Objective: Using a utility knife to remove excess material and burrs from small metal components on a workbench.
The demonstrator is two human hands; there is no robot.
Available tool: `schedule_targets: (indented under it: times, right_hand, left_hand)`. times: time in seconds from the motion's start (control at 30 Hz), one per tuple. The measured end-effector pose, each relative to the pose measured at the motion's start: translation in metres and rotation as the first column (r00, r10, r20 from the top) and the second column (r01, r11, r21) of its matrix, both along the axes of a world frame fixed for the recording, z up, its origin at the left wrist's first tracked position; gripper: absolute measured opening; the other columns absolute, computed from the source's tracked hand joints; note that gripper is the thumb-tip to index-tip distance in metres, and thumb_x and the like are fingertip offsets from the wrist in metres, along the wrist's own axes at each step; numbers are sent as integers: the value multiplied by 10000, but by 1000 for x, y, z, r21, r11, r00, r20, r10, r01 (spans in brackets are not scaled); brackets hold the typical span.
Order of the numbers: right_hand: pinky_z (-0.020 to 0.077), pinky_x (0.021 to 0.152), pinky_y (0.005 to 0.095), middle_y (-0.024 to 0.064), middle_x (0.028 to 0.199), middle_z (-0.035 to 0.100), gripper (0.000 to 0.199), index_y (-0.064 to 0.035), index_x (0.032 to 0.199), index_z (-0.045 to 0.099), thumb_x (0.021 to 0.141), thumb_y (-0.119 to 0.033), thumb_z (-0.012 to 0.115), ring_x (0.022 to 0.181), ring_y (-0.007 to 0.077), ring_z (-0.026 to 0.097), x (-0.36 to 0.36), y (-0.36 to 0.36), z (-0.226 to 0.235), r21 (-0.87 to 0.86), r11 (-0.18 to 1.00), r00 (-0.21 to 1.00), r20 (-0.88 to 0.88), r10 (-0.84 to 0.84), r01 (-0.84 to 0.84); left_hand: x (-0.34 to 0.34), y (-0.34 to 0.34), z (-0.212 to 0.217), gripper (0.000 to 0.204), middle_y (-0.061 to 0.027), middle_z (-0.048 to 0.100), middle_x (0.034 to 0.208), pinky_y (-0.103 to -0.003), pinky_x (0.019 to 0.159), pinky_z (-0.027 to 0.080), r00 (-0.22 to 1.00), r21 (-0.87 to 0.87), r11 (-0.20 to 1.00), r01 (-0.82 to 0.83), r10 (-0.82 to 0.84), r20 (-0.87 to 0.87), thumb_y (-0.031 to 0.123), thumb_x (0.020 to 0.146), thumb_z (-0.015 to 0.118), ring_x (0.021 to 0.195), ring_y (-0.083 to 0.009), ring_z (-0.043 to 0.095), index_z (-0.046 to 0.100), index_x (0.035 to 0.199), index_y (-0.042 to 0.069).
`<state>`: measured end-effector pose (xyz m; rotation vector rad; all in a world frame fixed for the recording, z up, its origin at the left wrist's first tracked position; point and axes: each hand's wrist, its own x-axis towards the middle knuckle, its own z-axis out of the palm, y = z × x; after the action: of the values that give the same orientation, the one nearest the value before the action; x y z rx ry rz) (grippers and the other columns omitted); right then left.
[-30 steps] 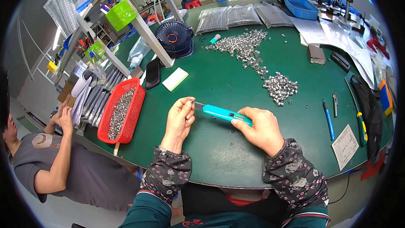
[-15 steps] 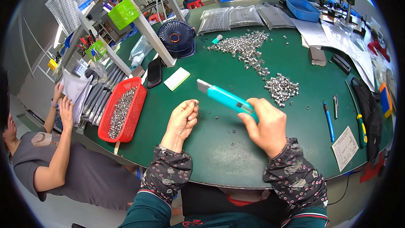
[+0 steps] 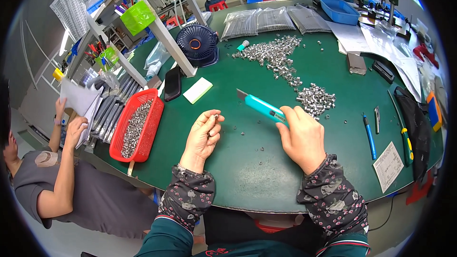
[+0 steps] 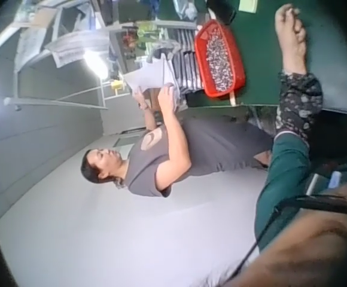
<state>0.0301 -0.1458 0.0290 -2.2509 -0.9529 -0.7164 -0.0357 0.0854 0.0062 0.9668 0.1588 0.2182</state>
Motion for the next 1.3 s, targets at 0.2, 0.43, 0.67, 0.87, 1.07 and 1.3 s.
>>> schedule_targets:
  times: [0.2,0.43,0.67,0.87,1.07,1.3]
  right_hand:
    - [430,538,354,101,733,562,244,-54,864,558,665,-179,624,582,276,550,-4,2,-2,202,973,934,-312,173,-112]
    - [439,567,337,133,703,587,279,-46,843,573,649,-230,654,625,265,578,-3,0,2,220,966,789,-567,237,-132]
    - [437,565,331,135,657,582,299,-31,843,573,652,-244,658,606,251,581,-3,0,2,196,966,737,-627,254,-166]
    - [434,567,318,127,638,576,306,-7,839,575,669,-252,647,592,214,571,0,-1,1,227,952,690,-656,304,-204]
    - [393,570,236,41,653,561,248,13,825,587,704,-200,628,629,81,476,3,-2,-3,278,943,500,-799,334,-185]
    - [436,560,327,107,667,581,273,-32,807,611,675,-270,637,586,232,564,-8,0,4,146,985,760,-628,168,-97]
  left_hand:
    - [0,0,-2,117,-60,528,851,-129,357,254,1000,5,1000,-27,27,6,72,841,488,509,-30,355,508,946,23]
    - [0,0,-4,149,-48,525,847,-130,365,257,999,47,999,-25,23,35,51,820,517,521,-31,359,519,965,18]
    - [0,-4,1,161,-2,484,769,-129,371,248,999,119,992,-52,51,11,60,823,518,528,-27,350,527,978,18]
    - [0,-5,1,155,18,464,725,-132,367,240,999,138,990,-29,25,25,57,820,524,514,-19,337,528,970,18]
    - [-1,-10,2,131,45,450,666,-143,365,215,991,323,937,-135,121,62,56,816,533,451,1,295,549,941,20]
    - [-1,-13,1,124,56,442,647,-152,365,182,980,454,869,-196,185,69,56,811,541,425,10,276,567,923,9]
